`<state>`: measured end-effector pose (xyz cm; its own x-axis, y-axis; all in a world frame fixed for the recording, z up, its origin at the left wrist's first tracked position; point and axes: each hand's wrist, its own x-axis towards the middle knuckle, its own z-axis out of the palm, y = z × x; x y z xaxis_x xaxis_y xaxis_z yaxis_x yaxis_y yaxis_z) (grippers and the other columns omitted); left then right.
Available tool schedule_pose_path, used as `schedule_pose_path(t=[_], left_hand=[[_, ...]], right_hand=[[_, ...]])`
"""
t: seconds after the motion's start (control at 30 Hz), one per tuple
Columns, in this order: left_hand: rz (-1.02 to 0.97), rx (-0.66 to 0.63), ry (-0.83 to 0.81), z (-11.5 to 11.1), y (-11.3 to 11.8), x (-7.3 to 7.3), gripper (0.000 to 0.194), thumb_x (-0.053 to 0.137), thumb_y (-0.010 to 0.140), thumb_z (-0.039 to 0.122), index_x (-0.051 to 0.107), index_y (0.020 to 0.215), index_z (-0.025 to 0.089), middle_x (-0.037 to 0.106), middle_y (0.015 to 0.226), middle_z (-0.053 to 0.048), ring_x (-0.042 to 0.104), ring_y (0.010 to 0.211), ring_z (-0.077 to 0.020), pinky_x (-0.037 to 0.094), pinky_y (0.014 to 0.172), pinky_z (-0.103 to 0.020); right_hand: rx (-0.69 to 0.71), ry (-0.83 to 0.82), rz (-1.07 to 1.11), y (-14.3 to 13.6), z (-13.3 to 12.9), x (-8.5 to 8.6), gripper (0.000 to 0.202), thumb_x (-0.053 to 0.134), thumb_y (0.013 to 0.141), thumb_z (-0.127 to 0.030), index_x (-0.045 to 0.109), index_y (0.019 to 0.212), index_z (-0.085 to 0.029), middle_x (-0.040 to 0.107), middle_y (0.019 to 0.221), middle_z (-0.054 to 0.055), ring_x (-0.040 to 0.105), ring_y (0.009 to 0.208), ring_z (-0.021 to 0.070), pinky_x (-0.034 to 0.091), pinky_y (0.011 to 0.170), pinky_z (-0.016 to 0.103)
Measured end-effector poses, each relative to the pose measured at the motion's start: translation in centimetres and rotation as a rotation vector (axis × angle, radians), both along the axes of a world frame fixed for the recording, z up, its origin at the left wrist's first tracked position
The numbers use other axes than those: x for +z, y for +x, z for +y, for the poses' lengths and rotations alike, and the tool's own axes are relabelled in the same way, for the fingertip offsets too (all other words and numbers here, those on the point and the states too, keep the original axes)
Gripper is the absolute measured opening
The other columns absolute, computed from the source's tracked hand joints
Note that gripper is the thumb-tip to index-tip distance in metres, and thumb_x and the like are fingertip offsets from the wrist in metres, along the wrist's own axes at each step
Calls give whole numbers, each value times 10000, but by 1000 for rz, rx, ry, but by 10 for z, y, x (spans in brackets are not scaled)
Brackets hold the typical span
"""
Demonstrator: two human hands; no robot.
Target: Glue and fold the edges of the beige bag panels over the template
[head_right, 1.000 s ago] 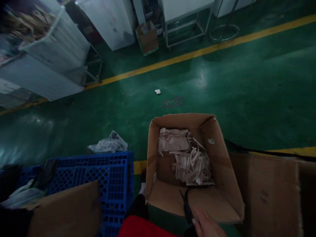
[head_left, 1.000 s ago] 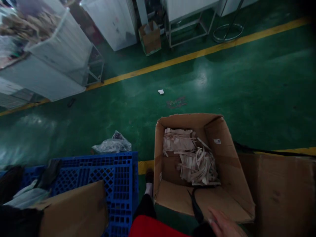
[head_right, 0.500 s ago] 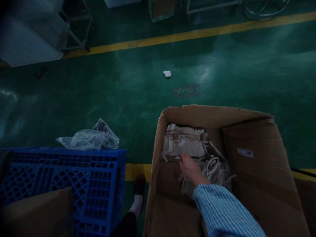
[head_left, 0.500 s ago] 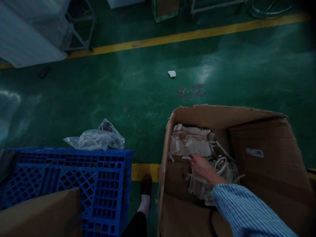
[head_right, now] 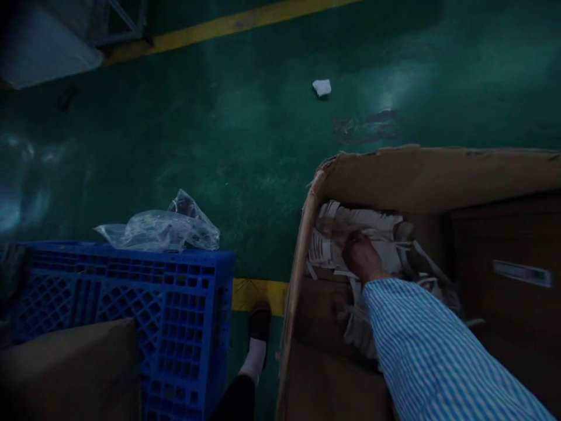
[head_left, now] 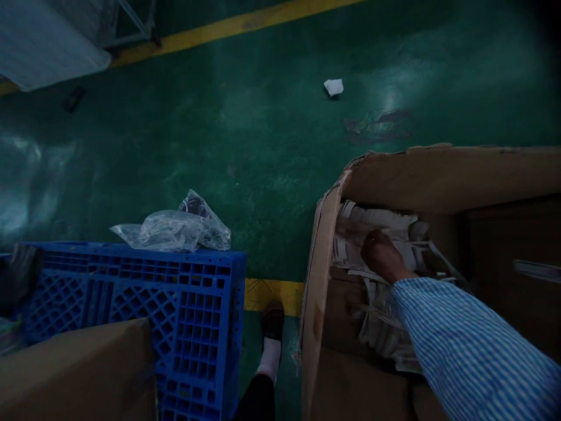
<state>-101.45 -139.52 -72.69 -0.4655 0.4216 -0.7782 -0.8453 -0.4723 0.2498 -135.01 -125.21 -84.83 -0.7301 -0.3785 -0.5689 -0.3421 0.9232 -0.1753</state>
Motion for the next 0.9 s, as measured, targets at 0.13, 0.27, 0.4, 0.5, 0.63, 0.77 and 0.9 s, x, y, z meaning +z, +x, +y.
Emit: schedule_pose_path(t=[0.13,0.27,0.4,0.5,0.63,0.77,0.9], left_hand=[[-6,51,-10,-14,-32,-25,368,577,1031,499,633,1333,295,622,1404,-86,591,1283,-322,573,1013,-524],[-39,119,-86,-37,-57,-62,456,623,992,554,584,1391,338,579,1454,-103,586,1287,-296,588,997,-496],[-84,194,-199,-47,-64,-89,428,585,1013,554,603,1376,329,577,1467,-100,579,1299,-303,569,1029,-502],[-117,247,-289,-45,-60,-97,412,570,1025,540,617,1362,309,582,1466,-99,573,1312,-310,542,1067,-523],[-151,319,-400,-45,-57,-98,476,557,1021,570,608,1382,265,568,1493,-107,541,1367,-335,478,1138,-570],[-173,346,-399,-39,-61,-80,549,595,946,696,642,1365,344,663,1395,-85,536,1404,-348,520,1092,-556],[-172,330,-273,5,-59,-33,673,673,895,696,614,1405,261,693,1345,-141,641,1275,-347,555,1035,-618]], right_hand=[[-104,-94,-88,26,24,23,210,678,981,-362,654,922,-162,666,1006,46,631,976,209,518,911,408],[-355,-173,-176,56,39,34,285,637,1012,-421,645,874,-172,633,777,-19,610,706,150,531,736,333],[-568,-316,-276,71,39,41,372,614,1001,-515,651,857,-174,677,755,-12,642,671,146,539,690,315],[-671,-398,-312,69,39,54,408,621,936,-579,668,839,-186,719,738,15,670,681,171,538,693,327],[-731,-474,-334,60,37,82,430,670,792,-635,698,769,-206,758,722,58,685,692,216,522,693,336],[-750,-553,-393,67,26,106,448,651,812,-646,678,749,-203,777,767,87,701,693,215,540,667,319],[-677,-592,-400,89,15,114,471,558,911,-647,692,793,-211,766,761,71,691,660,206,537,618,304]])
